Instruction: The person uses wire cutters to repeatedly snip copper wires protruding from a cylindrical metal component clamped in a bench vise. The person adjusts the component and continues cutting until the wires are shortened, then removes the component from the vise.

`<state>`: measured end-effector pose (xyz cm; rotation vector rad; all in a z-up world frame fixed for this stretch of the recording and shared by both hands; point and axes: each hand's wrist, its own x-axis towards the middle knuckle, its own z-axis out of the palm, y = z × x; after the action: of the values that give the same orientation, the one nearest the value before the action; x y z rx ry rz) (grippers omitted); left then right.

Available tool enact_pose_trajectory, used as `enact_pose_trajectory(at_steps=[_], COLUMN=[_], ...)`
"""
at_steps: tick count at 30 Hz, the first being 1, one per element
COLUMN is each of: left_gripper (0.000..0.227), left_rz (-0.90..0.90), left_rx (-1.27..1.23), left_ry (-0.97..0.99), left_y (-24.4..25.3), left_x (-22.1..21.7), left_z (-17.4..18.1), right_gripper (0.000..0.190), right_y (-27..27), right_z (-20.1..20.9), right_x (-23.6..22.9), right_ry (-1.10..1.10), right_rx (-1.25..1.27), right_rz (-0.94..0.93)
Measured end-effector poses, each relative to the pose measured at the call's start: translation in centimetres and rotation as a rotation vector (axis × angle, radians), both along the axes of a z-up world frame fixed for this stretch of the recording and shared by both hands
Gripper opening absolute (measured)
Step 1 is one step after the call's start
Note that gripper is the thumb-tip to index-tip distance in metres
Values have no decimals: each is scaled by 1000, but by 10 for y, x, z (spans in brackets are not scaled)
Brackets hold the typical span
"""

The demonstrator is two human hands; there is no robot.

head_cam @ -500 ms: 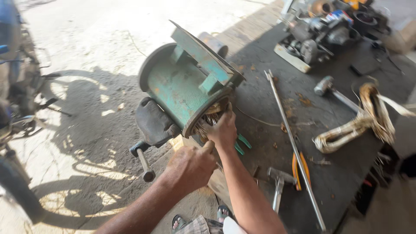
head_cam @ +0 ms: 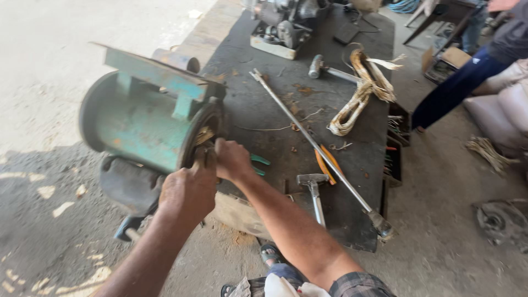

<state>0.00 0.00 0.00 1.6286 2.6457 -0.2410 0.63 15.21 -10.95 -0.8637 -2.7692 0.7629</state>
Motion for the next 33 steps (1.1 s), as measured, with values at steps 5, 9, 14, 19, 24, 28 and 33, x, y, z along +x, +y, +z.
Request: enact_pose_trajectory(at_steps=[5,9,14,19,24,28,33], left_gripper=[57,58,42,45,55,89,54], left_rz=[61,93,213,266,273,268,533], left_rx=[-25,-96,-9,-7,-18,382,973], left_ry=[-84,-49,-134,-145,-130,-169,-976], left_y=[11,15,16,13,15,23,17], left_x=[1,5,13,18,27,37,64], left_z=[-11,-15,-10,0,4,-11,-45], right_gripper=[36,64,59,51,44,54,52], right_y=[-3,6,20,43,52,47,39], right_z=[-5,-1,-11,-39,-36,-13,17], right_x=[0,-1,2,-2,-5,14,45], right_ry=[98,-48,105,270,260,37,742], right_rx=[129,-70,161,292,275,80,61], right_rz=[-36,5,113,225,298,330,299])
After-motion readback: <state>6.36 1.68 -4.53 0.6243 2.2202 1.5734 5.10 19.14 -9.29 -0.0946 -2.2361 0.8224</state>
